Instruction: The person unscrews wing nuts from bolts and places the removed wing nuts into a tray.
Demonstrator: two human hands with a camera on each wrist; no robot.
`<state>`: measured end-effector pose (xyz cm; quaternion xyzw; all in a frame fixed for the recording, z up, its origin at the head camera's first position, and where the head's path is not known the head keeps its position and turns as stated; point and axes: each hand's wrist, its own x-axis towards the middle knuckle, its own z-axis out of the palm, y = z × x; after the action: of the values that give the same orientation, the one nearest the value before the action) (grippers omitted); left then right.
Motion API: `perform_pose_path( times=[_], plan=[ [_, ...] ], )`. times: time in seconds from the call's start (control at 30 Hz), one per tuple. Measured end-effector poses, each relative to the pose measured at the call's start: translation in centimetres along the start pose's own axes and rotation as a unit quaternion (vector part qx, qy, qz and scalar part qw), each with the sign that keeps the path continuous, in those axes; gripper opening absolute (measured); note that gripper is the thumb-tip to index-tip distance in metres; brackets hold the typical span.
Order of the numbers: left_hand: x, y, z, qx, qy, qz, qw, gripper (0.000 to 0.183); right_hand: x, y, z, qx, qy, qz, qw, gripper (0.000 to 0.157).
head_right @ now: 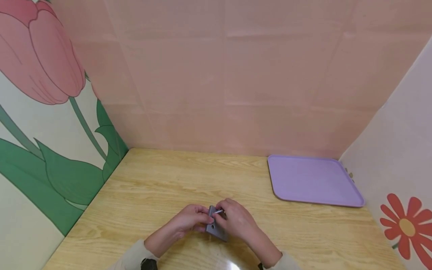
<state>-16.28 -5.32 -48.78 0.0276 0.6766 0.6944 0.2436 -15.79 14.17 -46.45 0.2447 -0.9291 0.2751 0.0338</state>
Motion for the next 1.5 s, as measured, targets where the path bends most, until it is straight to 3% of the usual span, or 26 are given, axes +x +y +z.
perform_pose_path(
  times=[0.17, 0.4, 0.63, 0.8, 0.9, 1.03, 1.23, 1.5],
  plan=[
    [0.0, 0.1, 0.0, -0.001, 0.000, -0.003, 1.0000, 0.023, 0.0, -0.2, -0.3, -0.005, -0.005, -0.017, 1.000, 0.013],
    [0.1, 0.2, 0.0, 0.008, -0.002, -0.013, 0.9999, 0.024, -0.1, 0.1, -0.4, -0.021, -0.005, -0.073, 0.997, 0.022],
    [0.2, 0.2, 0.1, 0.006, -0.006, -0.018, 0.9998, 0.024, 0.0, 0.9, -0.3, -0.045, 0.031, -0.139, 0.989, 0.029],
    [0.3, 0.3, 0.2, 0.000, -0.008, -0.012, 0.9999, 0.023, 0.1, 1.2, -0.3, -0.044, 0.047, -0.158, 0.985, 0.030],
    [0.4, 0.3, 0.3, -0.007, -0.010, -0.007, 0.9999, 0.023, 0.1, 1.3, -0.4, -0.023, 0.036, -0.136, 0.990, 0.024],
    [0.4, 0.3, 0.3, -0.010, -0.012, -0.001, 0.9999, 0.024, 0.1, 1.1, -0.5, 0.023, 0.025, -0.051, 0.998, 0.014],
    [0.5, 0.3, 0.3, -0.002, -0.008, -0.005, 1.0000, 0.025, 0.5, 0.6, -0.6, 0.036, 0.014, 0.077, 0.996, 0.026],
    [0.7, 0.3, 0.4, 0.002, -0.006, -0.008, 0.9999, 0.024, 0.6, 0.2, -0.6, 0.000, -0.008, 0.132, 0.991, 0.036]
  ],
)
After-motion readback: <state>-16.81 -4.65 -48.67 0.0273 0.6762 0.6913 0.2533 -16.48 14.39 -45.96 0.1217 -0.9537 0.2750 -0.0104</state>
